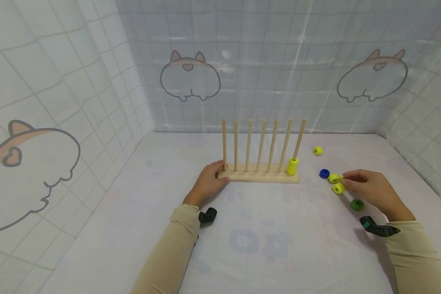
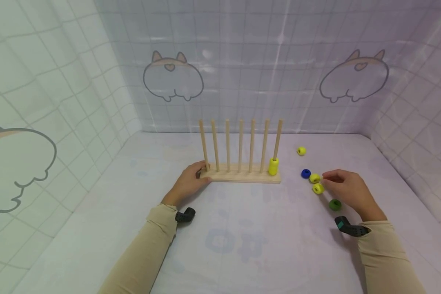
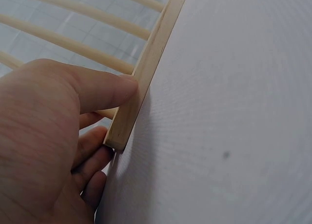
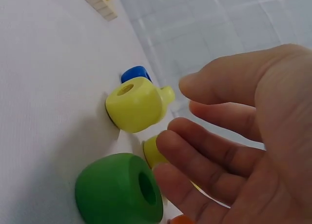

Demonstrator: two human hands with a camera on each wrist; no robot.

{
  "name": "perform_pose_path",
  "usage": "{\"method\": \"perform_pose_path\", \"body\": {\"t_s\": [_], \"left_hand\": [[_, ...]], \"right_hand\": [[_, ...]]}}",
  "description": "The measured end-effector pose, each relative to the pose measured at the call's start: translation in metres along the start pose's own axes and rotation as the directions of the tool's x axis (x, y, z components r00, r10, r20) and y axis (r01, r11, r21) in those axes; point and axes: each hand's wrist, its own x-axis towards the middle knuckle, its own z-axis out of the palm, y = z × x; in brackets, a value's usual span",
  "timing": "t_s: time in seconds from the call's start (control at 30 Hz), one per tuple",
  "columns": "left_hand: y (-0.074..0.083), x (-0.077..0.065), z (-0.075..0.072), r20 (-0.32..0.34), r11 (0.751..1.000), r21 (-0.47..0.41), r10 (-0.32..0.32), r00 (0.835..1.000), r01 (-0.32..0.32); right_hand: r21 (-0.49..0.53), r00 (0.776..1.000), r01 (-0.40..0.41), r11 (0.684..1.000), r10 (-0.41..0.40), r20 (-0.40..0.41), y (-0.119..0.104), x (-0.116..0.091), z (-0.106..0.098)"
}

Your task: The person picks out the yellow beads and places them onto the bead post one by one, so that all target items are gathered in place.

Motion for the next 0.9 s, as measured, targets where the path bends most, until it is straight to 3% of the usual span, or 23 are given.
{"method": "perform_pose_path", "body": {"t_s": [0.9], "left_hand": [[0.0002,0.0010,-0.0009,0.012,1.000,0.023,-0.021,1.000,0.021]], "right_hand": [[-0.116,0.991,0.089,0.989,-0.076,0.111,0.0013,0.0037,0.0024]]}}
